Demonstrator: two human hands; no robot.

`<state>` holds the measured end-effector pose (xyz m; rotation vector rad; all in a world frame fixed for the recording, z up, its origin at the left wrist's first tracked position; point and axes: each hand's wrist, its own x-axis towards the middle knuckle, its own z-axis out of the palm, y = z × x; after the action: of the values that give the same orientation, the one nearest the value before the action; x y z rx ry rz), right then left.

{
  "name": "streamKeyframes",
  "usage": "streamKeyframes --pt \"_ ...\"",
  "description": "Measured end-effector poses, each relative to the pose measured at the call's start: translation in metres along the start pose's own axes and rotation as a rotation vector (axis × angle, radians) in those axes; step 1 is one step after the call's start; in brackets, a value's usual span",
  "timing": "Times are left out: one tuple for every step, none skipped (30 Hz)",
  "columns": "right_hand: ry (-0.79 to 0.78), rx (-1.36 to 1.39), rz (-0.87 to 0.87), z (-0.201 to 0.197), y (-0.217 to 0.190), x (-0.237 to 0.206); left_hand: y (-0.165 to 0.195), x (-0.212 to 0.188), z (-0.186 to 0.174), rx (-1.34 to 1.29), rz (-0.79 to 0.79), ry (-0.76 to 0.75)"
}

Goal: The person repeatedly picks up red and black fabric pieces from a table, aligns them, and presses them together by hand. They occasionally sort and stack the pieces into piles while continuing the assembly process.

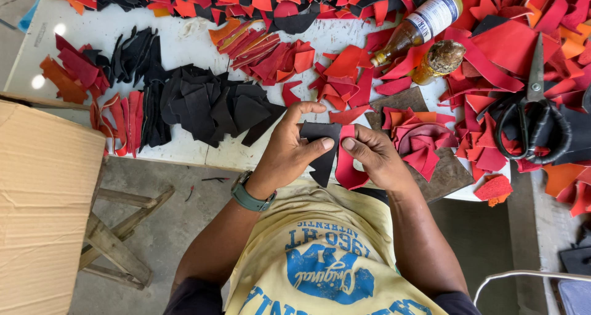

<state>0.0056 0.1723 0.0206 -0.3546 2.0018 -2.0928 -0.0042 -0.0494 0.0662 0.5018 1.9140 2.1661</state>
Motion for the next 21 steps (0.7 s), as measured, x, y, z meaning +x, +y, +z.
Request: streamKeyframes --pt "-0.009 -0.003 -0.004 -0.0008 -0.0008 0.0004 0.0009 -0.0004 -0.0002 0.005 0.0 -0.003" --pt "-0.017 -0.007 -0.009 -0.0012 -0.0012 0.0009 0.0017 -0.0006 -0.0004 0.01 0.0 -0.006" --pt "-0.024 -0.002 -0.013 -0.0014 -0.0013 0.0013 0.0023 -0.0008 -0.0005 0.015 0.001 -0.008" --pt "-0.031 0.002 -0.018 -0.0016 -0.0012 0.0016 0.0027 -0.0007 -0.0005 0.035 0.018 -0.008" --pt "-0.038 0.007 -0.022 -0.0015 -0.0008 0.0017 0.0031 -0.0005 -0.0005 0.056 0.036 -0.008" --pt "-0.03 -0.019 -0.01 -0.0014 -0.0003 0.0017 0.0032 -0.0003 -0.0006 0.076 0.052 -0.007" --pt "-0.021 -0.045 0.002 -0.0015 0.0002 0.0016 0.0033 -0.0001 -0.0007 0.092 0.051 0.002" --pt "-0.012 -0.071 0.015 -0.0015 0.0007 0.0013 0.0032 0.0001 -0.0009 0.107 0.049 0.011" --pt "-0.016 -0.082 0.019 -0.0017 0.0011 0.001 0.003 0.0003 -0.0011 0.123 0.047 0.02" --pt "-0.019 -0.092 0.022 -0.0018 0.0014 0.0009 0.0027 0.0002 -0.0013 0.131 0.034 0.032" --pt "-0.021 -0.101 0.024 -0.0019 0.0014 0.0008 0.0024 0.0004 -0.0012 0.139 0.02 0.043" --pt "-0.03 -0.118 0.004 -0.0017 0.0012 0.0013 0.002 0.0003 -0.0011 0.147 0.006 0.054" --pt "-0.039 -0.135 -0.016 -0.0014 0.0008 0.002 0.0015 0.0003 -0.0005 0.145 0.006 0.059" --pt "-0.048 -0.152 -0.037 -0.0008 0.0001 0.003 0.0011 0.0005 0.0 0.144 0.007 0.063" --pt "-0.051 -0.145 -0.058 0.0 -0.0008 0.0038 0.0008 0.0007 0.0007 0.143 0.009 0.068" --pt "-0.055 -0.137 -0.078 0.0012 -0.0017 0.0047 0.0004 0.0012 0.0012 0.176 0.039 0.077" --pt "-0.059 -0.13 -0.099 0.0022 -0.0026 0.0055 0.0001 0.0016 0.0015 0.209 0.07 0.086" --pt "-0.055 -0.151 -0.112 0.0029 -0.0036 0.0061 -0.0004 0.0022 0.0018 0.241 0.102 0.094" --pt "-0.05 -0.171 -0.124 0.0035 -0.0041 0.0063 -0.0009 0.0024 0.0019 0.239 0.087 0.1" --pt "-0.045 -0.192 -0.137 0.0038 -0.0041 0.0063 -0.0018 0.0021 0.0022 0.237 0.074 0.105" --pt "-0.037 -0.198 -0.125 0.0039 -0.0036 0.0063 -0.003 0.0021 0.0025 0.235 0.06 0.109"
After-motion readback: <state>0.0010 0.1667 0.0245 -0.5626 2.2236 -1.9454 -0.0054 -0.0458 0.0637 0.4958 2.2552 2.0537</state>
